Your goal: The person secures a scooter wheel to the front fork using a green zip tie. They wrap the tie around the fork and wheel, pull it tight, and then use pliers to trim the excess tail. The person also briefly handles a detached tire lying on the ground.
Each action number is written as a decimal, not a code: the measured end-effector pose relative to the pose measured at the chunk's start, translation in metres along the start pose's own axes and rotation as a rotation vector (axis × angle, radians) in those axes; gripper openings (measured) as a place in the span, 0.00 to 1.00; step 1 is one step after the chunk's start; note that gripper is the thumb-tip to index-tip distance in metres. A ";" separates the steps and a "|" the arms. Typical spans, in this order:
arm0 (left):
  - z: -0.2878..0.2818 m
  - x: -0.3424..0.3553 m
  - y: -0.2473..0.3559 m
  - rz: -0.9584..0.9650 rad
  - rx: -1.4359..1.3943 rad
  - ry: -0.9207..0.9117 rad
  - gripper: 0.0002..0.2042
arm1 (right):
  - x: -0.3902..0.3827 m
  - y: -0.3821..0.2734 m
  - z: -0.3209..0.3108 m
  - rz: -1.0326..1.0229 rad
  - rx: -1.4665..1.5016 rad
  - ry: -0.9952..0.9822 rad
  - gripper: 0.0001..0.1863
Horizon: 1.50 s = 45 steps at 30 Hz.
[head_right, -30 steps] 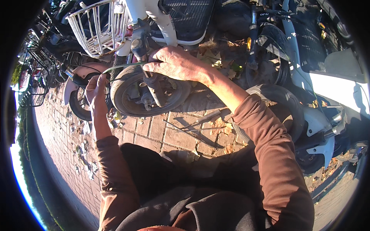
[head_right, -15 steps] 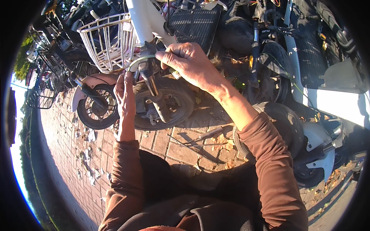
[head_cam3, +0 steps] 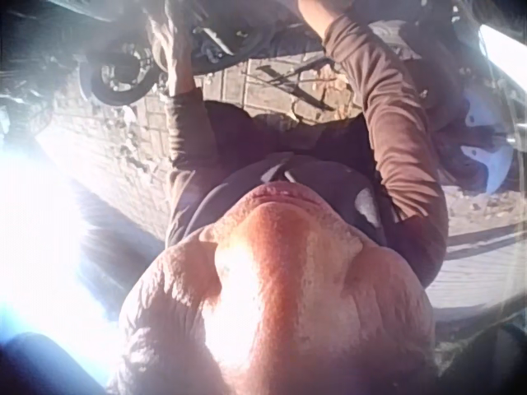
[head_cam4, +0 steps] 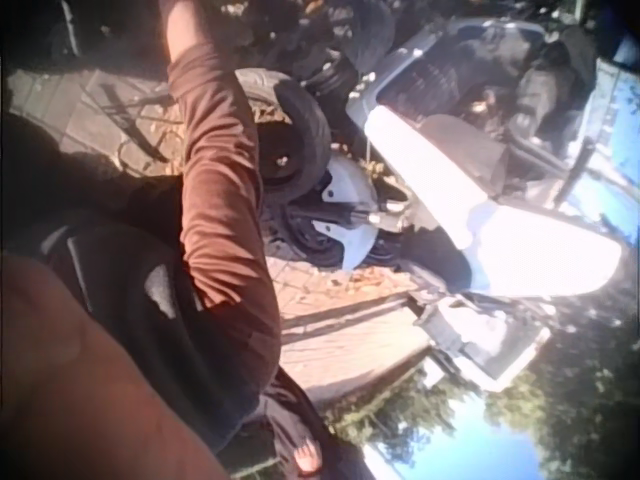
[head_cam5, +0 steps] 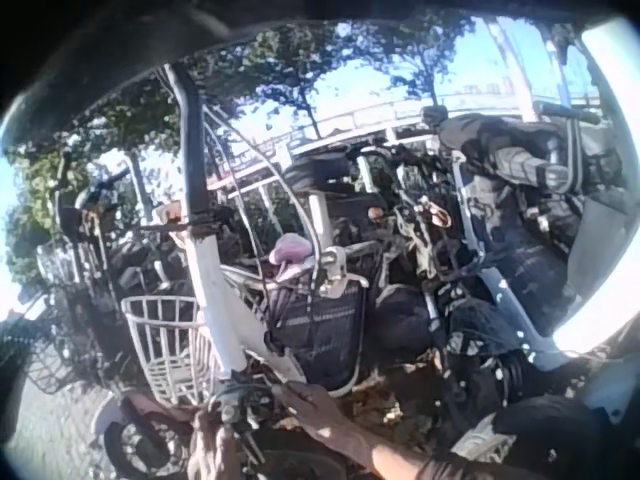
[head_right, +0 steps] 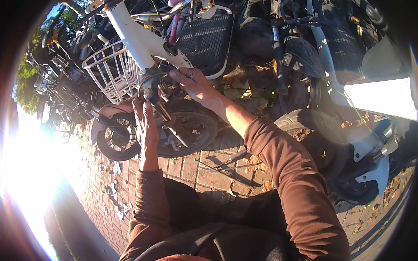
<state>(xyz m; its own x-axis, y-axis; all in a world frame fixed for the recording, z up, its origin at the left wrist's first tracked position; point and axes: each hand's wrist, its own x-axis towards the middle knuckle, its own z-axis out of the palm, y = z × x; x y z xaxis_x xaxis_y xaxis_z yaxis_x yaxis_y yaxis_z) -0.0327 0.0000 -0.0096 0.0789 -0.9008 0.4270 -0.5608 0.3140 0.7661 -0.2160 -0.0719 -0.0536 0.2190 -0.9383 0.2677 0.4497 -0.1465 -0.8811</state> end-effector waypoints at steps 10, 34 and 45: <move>0.014 0.020 0.016 -0.188 -0.390 -0.284 0.22 | -0.004 0.027 0.024 0.029 -0.096 0.047 0.27; 0.015 0.036 -0.019 -0.319 -0.849 -0.512 0.15 | -0.013 0.007 0.008 0.132 -0.748 -0.337 0.33; 0.031 0.036 -0.039 -0.191 -0.454 -0.258 0.12 | 0.000 -0.039 -0.010 0.098 -0.420 -0.135 0.18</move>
<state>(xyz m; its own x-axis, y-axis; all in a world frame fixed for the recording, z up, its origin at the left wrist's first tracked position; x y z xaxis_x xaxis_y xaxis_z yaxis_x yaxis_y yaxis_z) -0.0335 -0.0538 -0.0391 -0.0921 -0.9808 0.1720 -0.1402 0.1838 0.9729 -0.2421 -0.0694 -0.0233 0.3667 -0.9088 0.1989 0.0364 -0.1996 -0.9792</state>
